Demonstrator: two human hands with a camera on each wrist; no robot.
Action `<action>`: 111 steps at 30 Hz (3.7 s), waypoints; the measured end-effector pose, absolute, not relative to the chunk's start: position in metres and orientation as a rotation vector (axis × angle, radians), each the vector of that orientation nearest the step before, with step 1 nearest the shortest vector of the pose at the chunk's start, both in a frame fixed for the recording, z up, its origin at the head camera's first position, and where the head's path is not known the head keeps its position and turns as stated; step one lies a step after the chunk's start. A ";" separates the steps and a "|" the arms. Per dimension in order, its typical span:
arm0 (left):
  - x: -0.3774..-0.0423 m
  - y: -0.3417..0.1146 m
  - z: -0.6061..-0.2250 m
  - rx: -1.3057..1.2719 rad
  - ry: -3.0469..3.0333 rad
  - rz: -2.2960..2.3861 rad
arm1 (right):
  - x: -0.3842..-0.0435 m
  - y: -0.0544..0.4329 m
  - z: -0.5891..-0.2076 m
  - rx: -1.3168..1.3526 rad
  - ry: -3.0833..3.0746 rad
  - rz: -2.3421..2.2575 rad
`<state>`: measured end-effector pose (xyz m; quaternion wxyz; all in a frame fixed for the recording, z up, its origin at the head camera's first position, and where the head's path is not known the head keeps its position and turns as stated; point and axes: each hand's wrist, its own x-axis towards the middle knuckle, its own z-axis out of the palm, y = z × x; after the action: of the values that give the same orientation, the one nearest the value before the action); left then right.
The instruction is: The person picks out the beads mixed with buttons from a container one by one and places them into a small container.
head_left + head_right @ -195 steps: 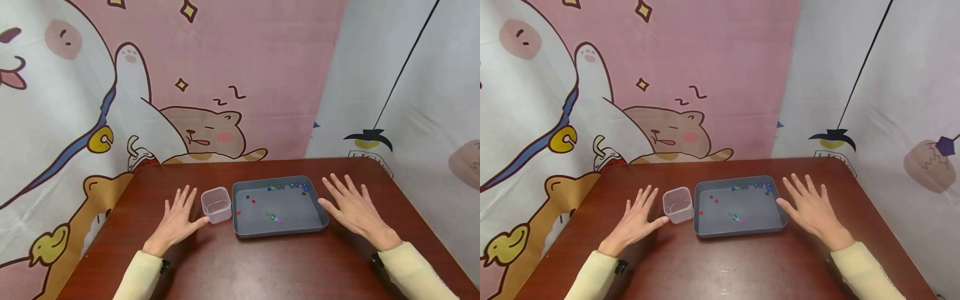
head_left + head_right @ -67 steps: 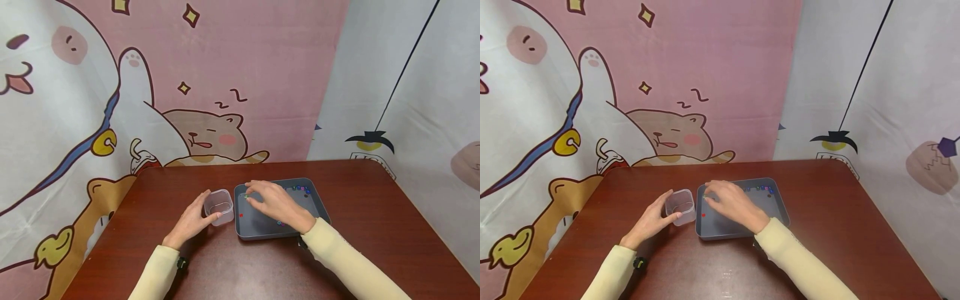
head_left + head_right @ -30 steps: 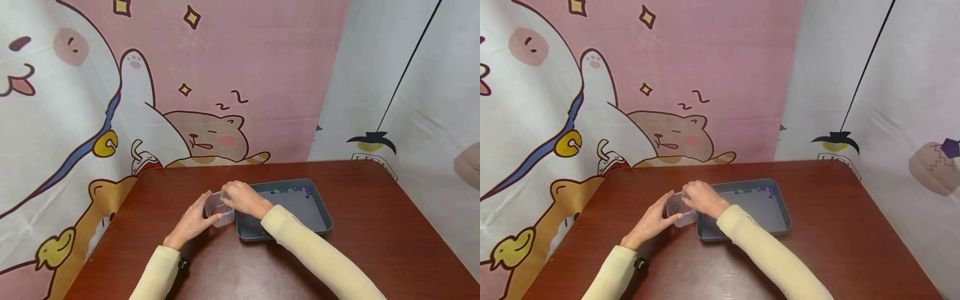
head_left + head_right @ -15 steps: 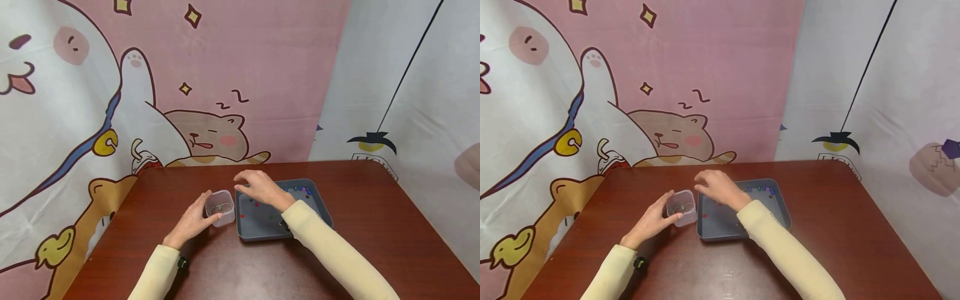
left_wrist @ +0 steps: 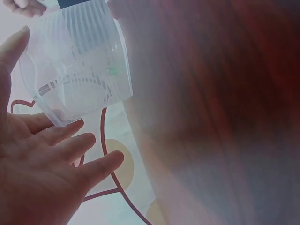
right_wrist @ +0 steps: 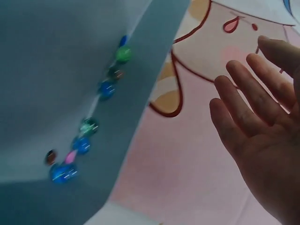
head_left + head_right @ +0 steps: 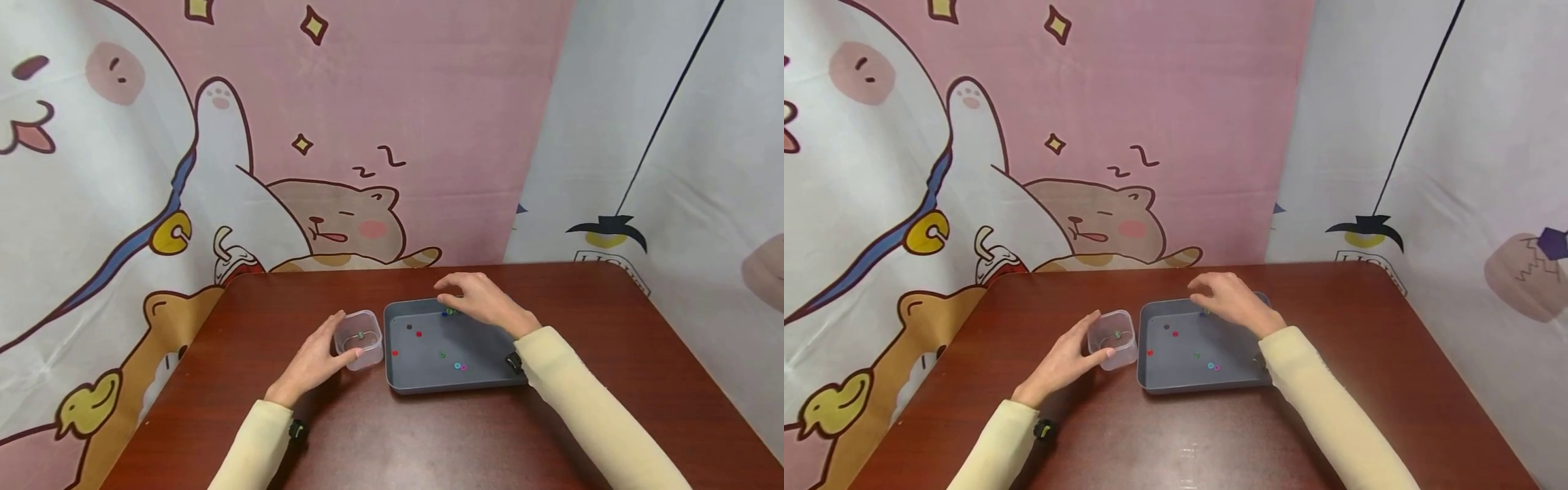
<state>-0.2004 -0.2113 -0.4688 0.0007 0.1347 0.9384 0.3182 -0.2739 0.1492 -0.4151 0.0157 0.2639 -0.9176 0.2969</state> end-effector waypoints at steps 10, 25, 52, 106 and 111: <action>-0.199 -0.212 -0.470 0.426 2.940 1.015 | -0.285 0.169 -0.439 0.793 -2.944 0.852; -0.202 -0.212 -0.471 0.465 2.944 1.017 | -0.288 0.179 -0.455 0.784 -3.007 0.802; -0.203 -0.212 -0.474 0.450 2.952 1.013 | -0.287 0.180 -0.472 0.815 -3.022 0.713; -0.199 -0.211 -0.469 0.420 2.919 1.041 | -0.276 0.162 -0.451 0.814 -2.827 0.779; -0.199 -0.211 -0.469 0.425 2.920 1.046 | -0.272 0.151 -0.443 0.820 -2.777 0.790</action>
<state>-0.1989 -0.2107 -0.4687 0.0054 0.1357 0.9327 0.3341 -0.2719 0.1513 -0.4426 0.0702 0.2726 -0.9229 0.2627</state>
